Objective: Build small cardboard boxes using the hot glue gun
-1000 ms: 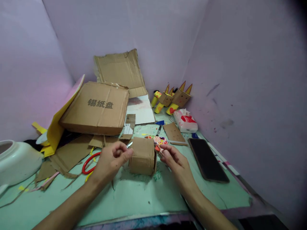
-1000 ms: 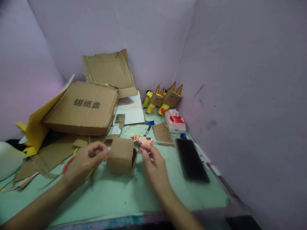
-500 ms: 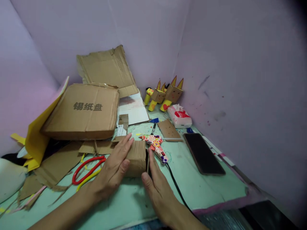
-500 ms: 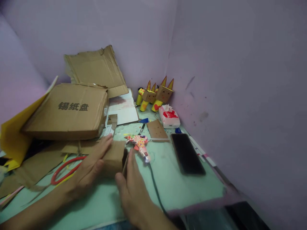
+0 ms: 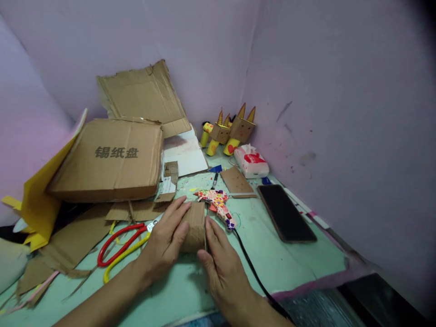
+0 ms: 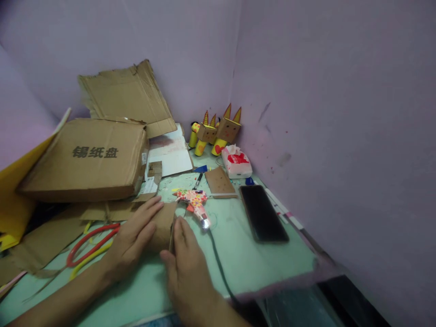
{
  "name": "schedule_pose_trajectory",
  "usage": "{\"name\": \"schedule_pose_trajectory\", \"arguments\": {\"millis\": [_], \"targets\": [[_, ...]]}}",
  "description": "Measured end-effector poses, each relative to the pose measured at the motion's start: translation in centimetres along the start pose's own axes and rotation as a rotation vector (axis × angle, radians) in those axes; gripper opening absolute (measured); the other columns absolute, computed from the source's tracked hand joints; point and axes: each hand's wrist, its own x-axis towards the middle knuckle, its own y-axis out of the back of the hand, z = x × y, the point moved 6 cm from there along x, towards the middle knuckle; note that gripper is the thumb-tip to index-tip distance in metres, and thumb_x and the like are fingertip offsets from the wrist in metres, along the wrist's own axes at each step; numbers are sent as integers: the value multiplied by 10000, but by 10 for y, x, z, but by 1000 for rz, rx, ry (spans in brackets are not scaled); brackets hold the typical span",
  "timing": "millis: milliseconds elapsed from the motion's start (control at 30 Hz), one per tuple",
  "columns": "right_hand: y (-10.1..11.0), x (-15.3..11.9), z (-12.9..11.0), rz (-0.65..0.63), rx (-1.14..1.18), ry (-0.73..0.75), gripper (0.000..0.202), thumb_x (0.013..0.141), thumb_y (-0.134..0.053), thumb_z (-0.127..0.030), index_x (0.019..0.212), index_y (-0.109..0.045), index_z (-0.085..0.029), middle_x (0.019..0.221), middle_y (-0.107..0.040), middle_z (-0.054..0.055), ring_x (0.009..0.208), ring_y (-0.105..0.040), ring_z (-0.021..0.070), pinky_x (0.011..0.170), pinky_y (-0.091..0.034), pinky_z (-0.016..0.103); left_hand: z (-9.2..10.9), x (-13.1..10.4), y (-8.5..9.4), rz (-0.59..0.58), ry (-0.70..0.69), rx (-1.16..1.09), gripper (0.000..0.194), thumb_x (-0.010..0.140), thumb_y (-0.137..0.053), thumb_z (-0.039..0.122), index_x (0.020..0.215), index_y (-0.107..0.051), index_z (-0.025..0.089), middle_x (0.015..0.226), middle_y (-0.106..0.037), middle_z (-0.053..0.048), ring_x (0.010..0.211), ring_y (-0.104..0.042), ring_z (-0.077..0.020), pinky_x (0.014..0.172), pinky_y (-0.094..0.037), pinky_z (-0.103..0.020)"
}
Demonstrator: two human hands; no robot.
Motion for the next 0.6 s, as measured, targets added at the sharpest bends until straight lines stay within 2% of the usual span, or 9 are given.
{"name": "schedule_pose_trajectory", "arguments": {"millis": [100,233,300,400,433,500,567,600], "targets": [[6,1,-5,65,-9,16,435,936,-456,-250,1340,-478,-93,1272,-553,202,1197,-542,244,1001,-473,370,2,2,1,22,-33,56,404,940,-375,277,1287,-525,134,1412,-463,-133,1326,-414,-237,1100,-355,-370],[10,1,-7,90,36,-6,385,912,-493,-228,1267,-538,-87,1221,-574,192,1150,-563,236,981,-482,351,5,5,2,19,-43,114,415,936,-362,276,1273,-526,99,1391,-468,-169,1309,-436,-242,1072,-390,-364],[12,3,-3,90,104,-60,375,907,-499,-252,1249,-549,-107,1222,-579,178,1151,-562,237,995,-467,368,5,6,1,-4,-18,107,411,935,-354,285,1257,-532,102,1381,-475,-170,1307,-436,-243,1067,-391,-367],[15,9,9,110,289,-221,327,907,-471,-348,1125,-606,-144,1207,-586,160,1134,-571,251,965,-484,399,2,4,2,3,62,28,414,927,-374,327,1274,-503,142,1382,-482,-140,1311,-424,-250,1089,-352,-396],[15,11,14,107,360,-286,342,901,-470,-386,1113,-602,-152,1221,-577,158,1132,-572,258,943,-498,406,0,3,2,13,108,-24,449,919,-395,350,1321,-450,157,1406,-459,-131,1318,-412,-258,1096,-335,-412],[12,17,21,63,463,-408,455,863,-507,-463,1206,-544,-166,1322,-513,157,1190,-533,281,947,-492,429,-4,-1,3,38,203,-178,629,882,-465,416,1430,-269,177,1479,-361,-130,1341,-373,-287,1098,-314,-444],[7,24,25,-15,486,-485,641,810,-564,-521,1338,-438,-180,1435,-420,145,1295,-434,305,1042,-397,475,-6,-3,2,25,276,-364,853,808,-567,473,1472,-124,174,1514,-290,-147,1350,-349,-325,1087,-316,-458],[4,26,25,-55,476,-500,700,790,-582,-539,1367,-409,-183,1464,-391,136,1336,-379,309,1090,-327,490,-5,-4,1,-7,295,-454,923,765,-617,482,1473,-118,163,1506,-305,-155,1341,-359,-340,1078,-325,-458]]}}
